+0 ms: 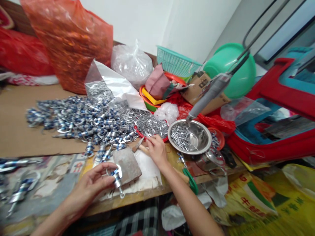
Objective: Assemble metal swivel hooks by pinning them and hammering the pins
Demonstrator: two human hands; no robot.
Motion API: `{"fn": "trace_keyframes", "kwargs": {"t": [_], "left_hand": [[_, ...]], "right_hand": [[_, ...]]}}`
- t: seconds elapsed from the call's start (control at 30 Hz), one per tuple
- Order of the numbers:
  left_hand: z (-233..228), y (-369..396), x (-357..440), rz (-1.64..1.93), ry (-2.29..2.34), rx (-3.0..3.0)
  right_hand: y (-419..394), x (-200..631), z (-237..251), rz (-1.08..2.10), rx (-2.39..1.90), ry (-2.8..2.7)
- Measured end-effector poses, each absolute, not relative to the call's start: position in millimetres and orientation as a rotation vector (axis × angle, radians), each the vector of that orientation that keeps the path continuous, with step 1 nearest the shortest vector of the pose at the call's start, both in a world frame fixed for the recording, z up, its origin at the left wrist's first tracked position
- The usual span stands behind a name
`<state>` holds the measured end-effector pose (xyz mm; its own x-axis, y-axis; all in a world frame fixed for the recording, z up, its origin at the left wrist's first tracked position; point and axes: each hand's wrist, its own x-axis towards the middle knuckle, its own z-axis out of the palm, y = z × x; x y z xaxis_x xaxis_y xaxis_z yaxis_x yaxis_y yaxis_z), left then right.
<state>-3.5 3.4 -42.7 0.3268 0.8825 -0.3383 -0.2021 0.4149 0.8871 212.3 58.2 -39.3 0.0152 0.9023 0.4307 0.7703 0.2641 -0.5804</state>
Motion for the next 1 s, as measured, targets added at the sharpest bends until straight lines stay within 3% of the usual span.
{"fn": "trace_keyframes", "kwargs": {"t": [0.17,0.57,0.73,1.0], "left_hand": [[-47,0,1,0.901,0.982,0.771],[-48,6,7,0.952,1.077,0.882],[-45,7,0,1.047,1.181,1.072],[-44,17,0,1.071,1.307,1.274]], "right_hand": [[31,172,-38,0.439,-1.394,-1.623],[33,160,-55,0.347,-1.156,-1.817],[79,201,-38,0.056,-1.763,-1.925],[136,240,-43,0.056,-2.115,-2.095]]}}
